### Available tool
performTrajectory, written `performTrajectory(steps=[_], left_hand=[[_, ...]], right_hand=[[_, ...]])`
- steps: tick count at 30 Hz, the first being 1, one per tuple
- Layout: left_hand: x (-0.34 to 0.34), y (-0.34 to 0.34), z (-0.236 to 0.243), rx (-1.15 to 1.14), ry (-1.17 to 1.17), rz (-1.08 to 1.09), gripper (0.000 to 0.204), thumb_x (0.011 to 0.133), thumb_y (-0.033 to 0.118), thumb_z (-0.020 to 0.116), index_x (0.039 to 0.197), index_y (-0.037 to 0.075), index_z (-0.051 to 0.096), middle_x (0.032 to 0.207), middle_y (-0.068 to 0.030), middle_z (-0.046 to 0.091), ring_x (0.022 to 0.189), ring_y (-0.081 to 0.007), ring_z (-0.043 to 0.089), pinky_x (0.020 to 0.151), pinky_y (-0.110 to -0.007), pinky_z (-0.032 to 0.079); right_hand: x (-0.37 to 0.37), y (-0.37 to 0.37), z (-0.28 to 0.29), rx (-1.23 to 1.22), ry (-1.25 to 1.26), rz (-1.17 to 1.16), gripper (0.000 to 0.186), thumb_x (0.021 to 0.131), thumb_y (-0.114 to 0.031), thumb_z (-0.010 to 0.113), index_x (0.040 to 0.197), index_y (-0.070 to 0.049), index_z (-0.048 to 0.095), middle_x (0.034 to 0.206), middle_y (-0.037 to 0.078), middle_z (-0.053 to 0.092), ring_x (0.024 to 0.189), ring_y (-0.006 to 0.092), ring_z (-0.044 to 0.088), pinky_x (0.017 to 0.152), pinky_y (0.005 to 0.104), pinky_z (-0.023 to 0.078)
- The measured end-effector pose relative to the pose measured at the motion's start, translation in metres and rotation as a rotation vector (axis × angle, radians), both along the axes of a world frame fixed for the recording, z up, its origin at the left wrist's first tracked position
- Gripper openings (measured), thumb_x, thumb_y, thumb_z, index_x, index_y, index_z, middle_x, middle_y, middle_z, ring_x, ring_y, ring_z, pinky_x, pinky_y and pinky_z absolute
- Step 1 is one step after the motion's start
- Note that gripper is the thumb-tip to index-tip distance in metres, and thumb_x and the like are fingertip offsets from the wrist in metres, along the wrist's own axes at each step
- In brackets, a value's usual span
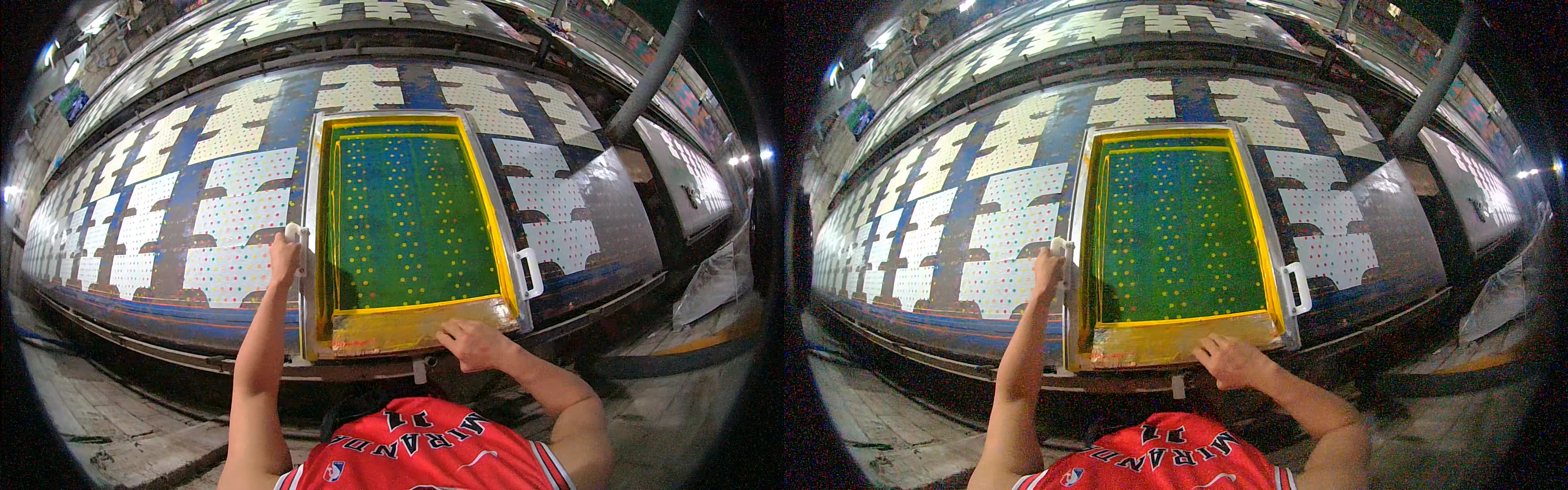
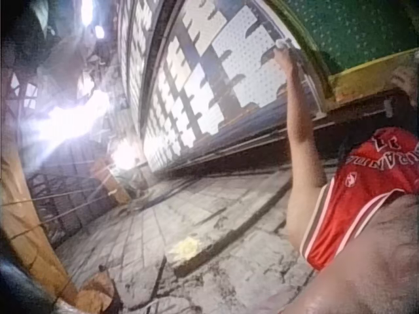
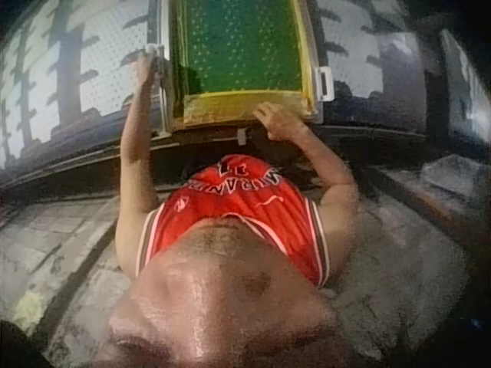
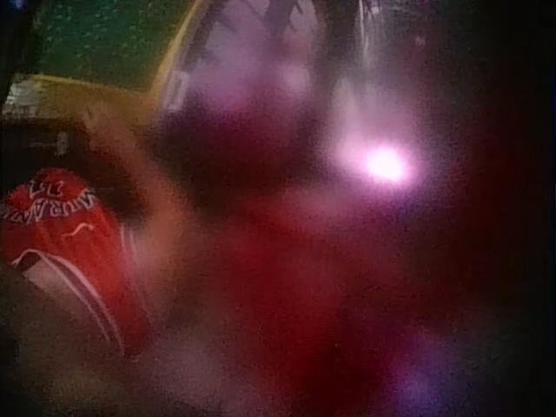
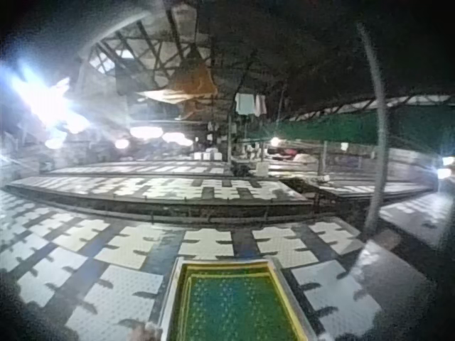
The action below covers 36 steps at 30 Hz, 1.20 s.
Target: The person uses a squeegee to spread yellow ink across a screen printing frame placed over a patterned surface. They repeatedly pull the squeegee across the screen to transfer ink through the mesh onto the underlying material.
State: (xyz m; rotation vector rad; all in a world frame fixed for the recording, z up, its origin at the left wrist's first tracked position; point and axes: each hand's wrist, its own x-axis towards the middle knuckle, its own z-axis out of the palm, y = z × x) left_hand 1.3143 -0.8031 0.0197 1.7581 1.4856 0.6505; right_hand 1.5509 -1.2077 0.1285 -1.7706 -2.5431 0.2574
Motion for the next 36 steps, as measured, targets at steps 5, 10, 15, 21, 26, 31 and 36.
performTrajectory(steps=[5, 10, 15, 21, 26, 31, 36], left_hand=[[0.000, 0.008, -0.022, 0.104, -0.002, -0.009, 0.025, 0.081, 0.009, 0.056, 0.099, -0.007, 0.058, 0.087, -0.0278, 0.067, 0.076, -0.0376, 0.069, 0.061, -0.045, 0.054], [0.000, 0.011, -0.025, -0.044, -0.059, -0.006, 0.028, 0.086, 0.011, 0.052, 0.107, -0.006, 0.058, 0.099, -0.0315, 0.068, 0.086, -0.0468, 0.069, 0.078, -0.051, 0.054], [0.006, 0.007, -0.016, -0.018, -0.031, 0.038, 0.029, 0.087, 0.011, 0.051, 0.109, -0.005, 0.060, 0.102, -0.0321, 0.068, 0.097, -0.0447, 0.068, 0.084, -0.049, 0.053], [0.003, 0.007, -0.012, 0.010, -0.002, -0.044, 0.032, 0.088, 0.012, 0.048, 0.108, -0.007, 0.062, 0.102, -0.0332, 0.068, 0.096, -0.0454, 0.068, 0.082, -0.049, 0.053], [0.006, 0.013, -0.018, -0.022, 0.076, -0.035, 0.031, 0.087, 0.012, 0.048, 0.105, -0.008, 0.062, 0.100, -0.0343, 0.068, 0.097, -0.0472, 0.068, 0.083, -0.051, 0.052], [0.005, 0.015, -0.028, 0.014, 0.059, 0.005, 0.028, 0.087, 0.014, 0.050, 0.100, -0.008, 0.062, 0.096, -0.0334, 0.068, 0.092, -0.0468, 0.068, 0.079, -0.051, 0.052], [0.001, 0.004, -0.018, 0.061, 0.139, -0.010, 0.027, 0.085, 0.015, 0.058, 0.099, -0.008, 0.060, 0.095, -0.0319, 0.067, 0.091, -0.0462, 0.067, 0.078, -0.050, 0.052]], right_hand=[[0.005, 0.012, -0.007, 0.217, 0.046, -0.051, 0.036, 0.071, -0.019, 0.065, 0.099, 0.002, 0.060, 0.088, 0.015, 0.062, 0.081, 0.0347, 0.065, 0.076, 0.0451, 0.056], [0.000, 0.046, -0.009, 0.219, 0.122, -0.444, 0.029, 0.070, -0.019, 0.063, 0.093, 0.000, 0.065, 0.085, 0.019, 0.068, 0.079, 0.0364, 0.069, 0.072, 0.0483, 0.056], [-0.007, 0.069, 0.006, -0.057, -0.043, -0.567, 0.035, 0.063, -0.020, 0.065, 0.096, -0.012, 0.075, 0.084, 0.017, 0.073, 0.079, 0.0356, 0.072, 0.074, 0.0482, 0.057], [-0.008, 0.048, 0.015, -0.012, -0.009, -0.575, 0.021, 0.063, -0.023, 0.064, 0.079, -0.012, 0.072, 0.075, 0.019, 0.071, 0.074, 0.0375, 0.072, 0.069, 0.0525, 0.057], [-0.026, 0.023, -0.001, -0.016, -0.040, -0.553, 0.021, 0.061, -0.022, 0.063, 0.076, -0.009, 0.071, 0.074, 0.018, 0.070, 0.073, 0.0363, 0.072, 0.064, 0.0507, 0.057], [-0.027, 0.027, -0.026, 0.342, 0.059, -0.445, 0.013, 0.059, -0.016, 0.062, 0.068, -0.007, 0.059, 0.072, 0.013, 0.067, 0.065, 0.0324, 0.068, 0.058, 0.0448, 0.056], [0.020, 0.089, -0.042, 0.325, -0.011, -0.458, 0.014, 0.061, -0.014, 0.063, 0.071, -0.005, 0.062, 0.073, 0.014, 0.067, 0.067, 0.0332, 0.069, 0.059, 0.0473, 0.056]])
